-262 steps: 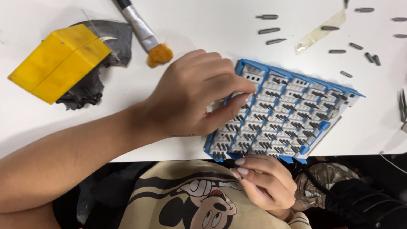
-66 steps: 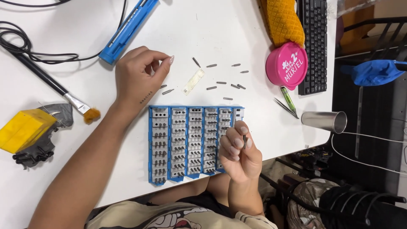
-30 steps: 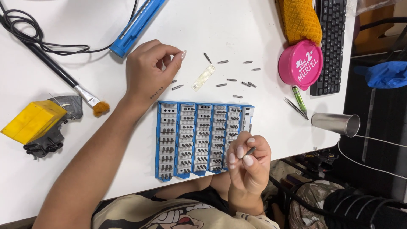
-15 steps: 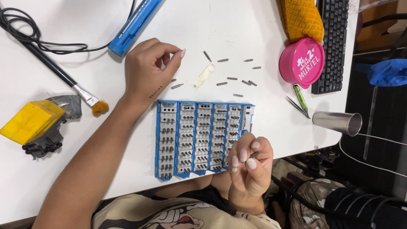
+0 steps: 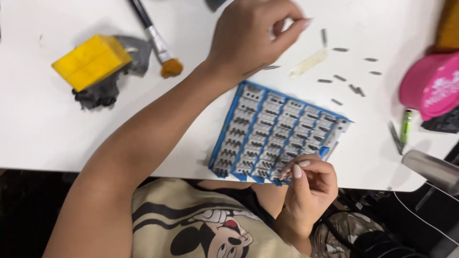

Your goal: The person picks up small drill bits from a white table and places them into a blue plastic organizer tray. They repeatedly pick up bits and insert them into the designated slots within the tray.

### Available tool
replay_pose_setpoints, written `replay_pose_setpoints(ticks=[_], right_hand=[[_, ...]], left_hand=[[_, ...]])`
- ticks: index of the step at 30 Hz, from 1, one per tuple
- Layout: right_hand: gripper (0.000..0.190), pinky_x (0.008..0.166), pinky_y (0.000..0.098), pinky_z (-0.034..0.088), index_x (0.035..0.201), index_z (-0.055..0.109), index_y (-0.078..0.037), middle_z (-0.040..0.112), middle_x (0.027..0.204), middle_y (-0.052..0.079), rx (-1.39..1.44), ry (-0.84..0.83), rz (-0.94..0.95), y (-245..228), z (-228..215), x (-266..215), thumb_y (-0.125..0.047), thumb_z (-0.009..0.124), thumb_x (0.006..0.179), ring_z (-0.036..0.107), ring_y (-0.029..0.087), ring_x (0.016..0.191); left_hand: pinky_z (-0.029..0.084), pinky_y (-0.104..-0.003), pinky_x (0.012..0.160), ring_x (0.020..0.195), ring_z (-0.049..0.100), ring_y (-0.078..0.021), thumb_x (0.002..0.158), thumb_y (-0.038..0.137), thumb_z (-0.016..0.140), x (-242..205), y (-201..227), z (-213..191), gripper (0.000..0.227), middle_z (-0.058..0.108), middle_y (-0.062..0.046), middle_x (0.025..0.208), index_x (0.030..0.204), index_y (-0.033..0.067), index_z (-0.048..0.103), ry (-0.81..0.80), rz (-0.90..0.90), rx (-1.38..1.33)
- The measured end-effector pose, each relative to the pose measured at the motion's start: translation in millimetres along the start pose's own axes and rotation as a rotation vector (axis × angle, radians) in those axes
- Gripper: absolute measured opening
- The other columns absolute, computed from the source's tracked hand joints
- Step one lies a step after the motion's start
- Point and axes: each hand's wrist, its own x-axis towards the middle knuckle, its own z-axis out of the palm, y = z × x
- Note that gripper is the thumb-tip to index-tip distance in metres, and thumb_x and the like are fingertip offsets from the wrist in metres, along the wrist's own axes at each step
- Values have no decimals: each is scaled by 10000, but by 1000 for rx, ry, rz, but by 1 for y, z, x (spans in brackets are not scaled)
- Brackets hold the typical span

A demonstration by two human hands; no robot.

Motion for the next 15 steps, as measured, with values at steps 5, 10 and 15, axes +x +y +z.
replay_pose_setpoints(ticks=[5, 10, 15], right_hand=[[61, 645, 239, 600, 942, 667, -25, 625, 891, 106, -303, -38, 33, 4, 4, -8, -9, 723, 957, 627, 172, 711], [96, 687, 272, 671, 1007, 699, 5, 642, 952, 144, -300, -88, 21, 5, 1, -9, 12, 750, 926, 658, 203, 765], [118, 703, 259, 690, 1084, 702, 1, 648, 941, 130, -272, -153, -22, 6, -2, -6, -28, 713, 971, 709, 198, 739]], left_hand=[[444, -314, 532, 539, 556, -142, 1050, 272, 694, -5, -7, 11, 162, 550, 49, 614, 930, 165, 714, 58, 55, 87], [425, -342, 554, 479, 501, -151, 1045, 302, 620, -3, -3, 11, 429, 458, 51, 515, 670, 141, 487, 142, 31, 110], [339, -353, 468, 430, 453, -145, 1043, 328, 546, -1, 5, 7, 433, 433, 46, 511, 674, 129, 442, 144, -47, 65]])
